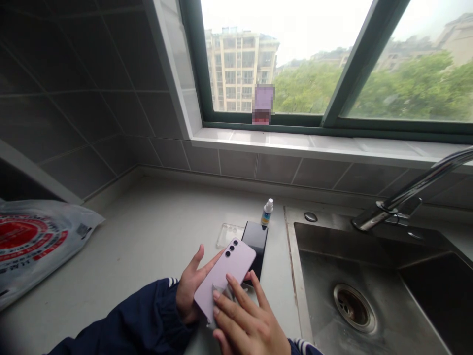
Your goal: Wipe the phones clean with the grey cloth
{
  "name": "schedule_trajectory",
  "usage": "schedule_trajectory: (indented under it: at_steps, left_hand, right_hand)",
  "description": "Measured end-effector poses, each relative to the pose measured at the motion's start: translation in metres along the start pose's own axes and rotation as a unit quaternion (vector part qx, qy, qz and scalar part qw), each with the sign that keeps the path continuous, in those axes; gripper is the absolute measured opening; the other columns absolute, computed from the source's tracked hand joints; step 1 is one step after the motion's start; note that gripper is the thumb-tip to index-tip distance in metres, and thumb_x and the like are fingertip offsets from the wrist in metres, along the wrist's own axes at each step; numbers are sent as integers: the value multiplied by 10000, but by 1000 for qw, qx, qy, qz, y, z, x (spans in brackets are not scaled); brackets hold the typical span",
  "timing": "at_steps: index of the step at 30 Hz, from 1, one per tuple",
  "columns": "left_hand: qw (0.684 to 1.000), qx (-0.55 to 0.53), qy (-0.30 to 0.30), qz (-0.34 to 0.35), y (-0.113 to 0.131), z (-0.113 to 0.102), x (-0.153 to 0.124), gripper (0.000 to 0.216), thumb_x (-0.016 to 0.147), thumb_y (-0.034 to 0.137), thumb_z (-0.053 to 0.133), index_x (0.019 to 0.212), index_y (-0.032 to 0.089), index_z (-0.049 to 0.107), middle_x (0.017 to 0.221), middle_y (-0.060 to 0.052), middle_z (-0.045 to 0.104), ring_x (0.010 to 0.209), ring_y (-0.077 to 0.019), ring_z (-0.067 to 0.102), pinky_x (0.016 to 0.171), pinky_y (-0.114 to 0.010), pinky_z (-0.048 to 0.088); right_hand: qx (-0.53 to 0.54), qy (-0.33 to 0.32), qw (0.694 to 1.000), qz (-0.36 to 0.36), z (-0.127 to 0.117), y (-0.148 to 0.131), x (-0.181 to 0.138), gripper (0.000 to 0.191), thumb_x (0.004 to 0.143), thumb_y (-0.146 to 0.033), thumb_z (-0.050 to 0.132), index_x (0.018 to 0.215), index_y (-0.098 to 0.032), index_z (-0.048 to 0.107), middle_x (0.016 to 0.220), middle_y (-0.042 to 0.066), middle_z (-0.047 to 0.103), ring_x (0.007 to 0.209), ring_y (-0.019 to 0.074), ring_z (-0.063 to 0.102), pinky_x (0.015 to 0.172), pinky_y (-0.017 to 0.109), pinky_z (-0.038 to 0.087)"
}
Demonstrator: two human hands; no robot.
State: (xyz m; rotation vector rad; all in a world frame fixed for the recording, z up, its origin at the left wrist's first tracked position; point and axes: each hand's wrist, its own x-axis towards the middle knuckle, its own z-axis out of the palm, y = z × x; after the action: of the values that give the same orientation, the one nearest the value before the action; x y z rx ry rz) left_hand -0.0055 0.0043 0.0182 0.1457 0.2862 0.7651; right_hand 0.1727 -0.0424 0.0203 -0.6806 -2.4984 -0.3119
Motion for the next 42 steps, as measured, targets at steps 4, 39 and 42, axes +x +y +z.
schedule_trajectory:
  at_steps: [4,39,42]
  left_hand:
    - [1000,-6,-18,-6,-1,-2,0,820,858,705,298,1488,182,244,1282,-209,559,1060,-307,601,937,-466,393]
    - [994,97,-38,38,-14,-2,-2,762,910,599,329,1497,126,212,1354,-193,539,1309,-290,461,1159,-439,159]
    - [990,125,-49,31,-13,-5,-3,728,905,586,373,1469,132,305,1407,-165,498,1367,-268,385,1169,-391,149]
  right_hand:
    - [6,-22,998,51,-3,2,-5,319,856,-214,614,1171,-192,662,1388,36,524,1376,336,345,1143,604,220]
    - [-23,-33,993,111,18,-22,-1,685,908,-576,475,1420,-123,434,1509,82,358,1428,354,217,1176,536,-10]
    - [-21,-53,985,164,13,-17,-2,658,920,-463,501,1465,-127,353,1522,85,327,1436,350,187,1178,523,2]
